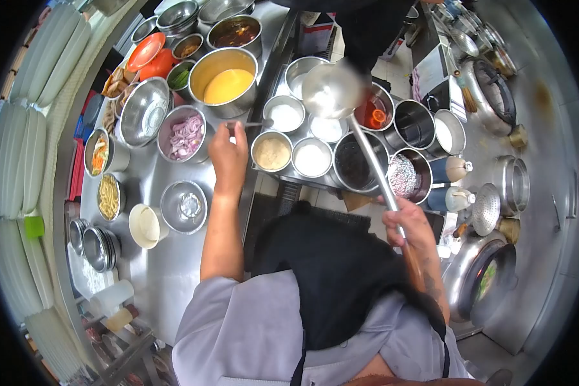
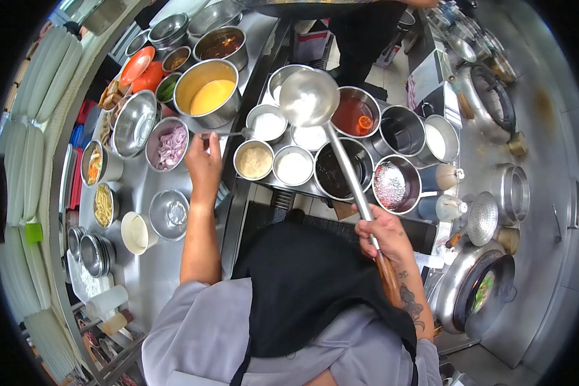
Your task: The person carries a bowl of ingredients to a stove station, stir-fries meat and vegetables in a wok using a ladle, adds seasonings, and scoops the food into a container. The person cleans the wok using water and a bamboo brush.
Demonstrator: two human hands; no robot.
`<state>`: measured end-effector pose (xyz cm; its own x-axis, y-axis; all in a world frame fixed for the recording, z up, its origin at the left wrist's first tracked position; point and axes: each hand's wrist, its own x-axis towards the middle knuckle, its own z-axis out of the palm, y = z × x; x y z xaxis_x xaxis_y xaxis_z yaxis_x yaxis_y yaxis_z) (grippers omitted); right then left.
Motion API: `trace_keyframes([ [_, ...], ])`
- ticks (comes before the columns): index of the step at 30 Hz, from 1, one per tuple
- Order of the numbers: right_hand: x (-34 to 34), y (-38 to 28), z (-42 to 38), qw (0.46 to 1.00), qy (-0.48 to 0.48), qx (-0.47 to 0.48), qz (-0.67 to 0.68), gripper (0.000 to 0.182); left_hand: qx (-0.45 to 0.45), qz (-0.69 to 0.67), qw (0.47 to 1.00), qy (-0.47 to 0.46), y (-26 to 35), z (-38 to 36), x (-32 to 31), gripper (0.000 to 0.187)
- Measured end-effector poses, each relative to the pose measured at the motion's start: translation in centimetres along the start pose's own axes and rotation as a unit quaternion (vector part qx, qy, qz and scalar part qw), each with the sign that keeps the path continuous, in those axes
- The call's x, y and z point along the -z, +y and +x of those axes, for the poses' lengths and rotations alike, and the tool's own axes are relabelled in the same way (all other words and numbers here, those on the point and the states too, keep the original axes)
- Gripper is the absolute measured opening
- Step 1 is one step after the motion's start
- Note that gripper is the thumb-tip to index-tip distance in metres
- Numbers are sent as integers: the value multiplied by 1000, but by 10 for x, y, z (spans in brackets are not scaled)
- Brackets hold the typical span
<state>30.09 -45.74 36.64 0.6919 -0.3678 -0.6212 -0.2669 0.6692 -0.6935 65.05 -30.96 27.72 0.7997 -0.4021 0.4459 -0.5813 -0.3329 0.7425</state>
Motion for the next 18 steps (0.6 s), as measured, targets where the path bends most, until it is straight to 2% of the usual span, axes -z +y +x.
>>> trace_keyframes([
  [6, 8, -8, -6, 999, 34, 37, -20, 39, -11, 33, 999, -40, -27, -49, -28, 8],
  [8, 6, -8, -7, 997, 35, 47, -43, 40, -93, 49, 993, -51, -37, -53, -42, 7],
  [11, 4, -10, -13, 996, 31, 42, -74, 41, -96, 42, 991, -85, -37, -53, -47, 7],
  [15, 2, -9, -20, 996, 35, 40, -65, 41, -110, 63, 991, -50, -33, -50, -43, 6],
  [17, 0, -9, -21, 997, 33, 49, -56, 42, -104, 53, 991, -61, -44, -52, -48, 7],
  [18, 0, -10, -22, 997, 33, 50, -56, 42, -42, 29, 995, -84, -44, -53, -50, 8],
])
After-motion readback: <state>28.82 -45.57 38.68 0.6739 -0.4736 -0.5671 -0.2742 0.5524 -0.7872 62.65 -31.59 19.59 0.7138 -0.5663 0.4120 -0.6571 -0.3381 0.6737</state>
